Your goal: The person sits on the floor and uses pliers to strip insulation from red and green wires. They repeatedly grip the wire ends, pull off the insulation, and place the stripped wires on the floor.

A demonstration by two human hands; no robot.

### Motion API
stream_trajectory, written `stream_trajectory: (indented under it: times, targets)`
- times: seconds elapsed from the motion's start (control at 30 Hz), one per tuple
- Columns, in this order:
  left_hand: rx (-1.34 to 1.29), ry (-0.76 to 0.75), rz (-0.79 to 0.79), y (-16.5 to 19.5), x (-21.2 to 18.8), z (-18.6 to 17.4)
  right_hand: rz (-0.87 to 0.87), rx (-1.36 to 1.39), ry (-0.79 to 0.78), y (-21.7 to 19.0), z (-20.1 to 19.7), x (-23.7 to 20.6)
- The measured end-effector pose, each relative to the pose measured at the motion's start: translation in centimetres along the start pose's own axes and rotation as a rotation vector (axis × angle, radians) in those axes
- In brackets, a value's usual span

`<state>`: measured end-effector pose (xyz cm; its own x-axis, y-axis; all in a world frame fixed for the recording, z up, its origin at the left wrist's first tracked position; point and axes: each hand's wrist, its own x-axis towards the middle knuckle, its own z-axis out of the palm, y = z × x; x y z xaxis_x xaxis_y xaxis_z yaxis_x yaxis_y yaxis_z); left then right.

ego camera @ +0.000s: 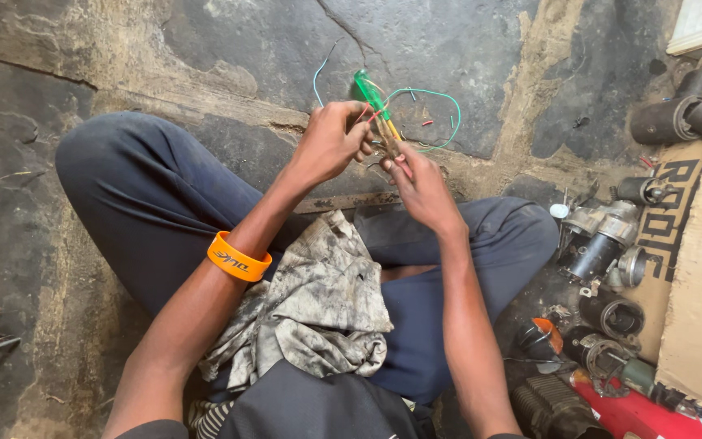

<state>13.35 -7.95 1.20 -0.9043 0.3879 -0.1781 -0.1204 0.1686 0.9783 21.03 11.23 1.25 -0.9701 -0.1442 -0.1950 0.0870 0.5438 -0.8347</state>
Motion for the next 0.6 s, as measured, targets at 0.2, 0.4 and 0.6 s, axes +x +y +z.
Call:
stream_trajectory:
  times: [0.2,0.4,0.6]
  targets:
    - [0.107,-0.004,0.022,0.55,-0.54,0.16,0.015,-0.002,0.01,-0.72,-0.11,-0.11]
    - [0.161,0.018,0.067,0.64,-0.68,0.34,-0.01,-0.006,0.008,-0.88,-0.25,-0.15]
    - [0.164,-0.016,0.059,0.44,-0.69,0.37,0.021,0.044,-0.023,-0.52,-0.06,-0.23]
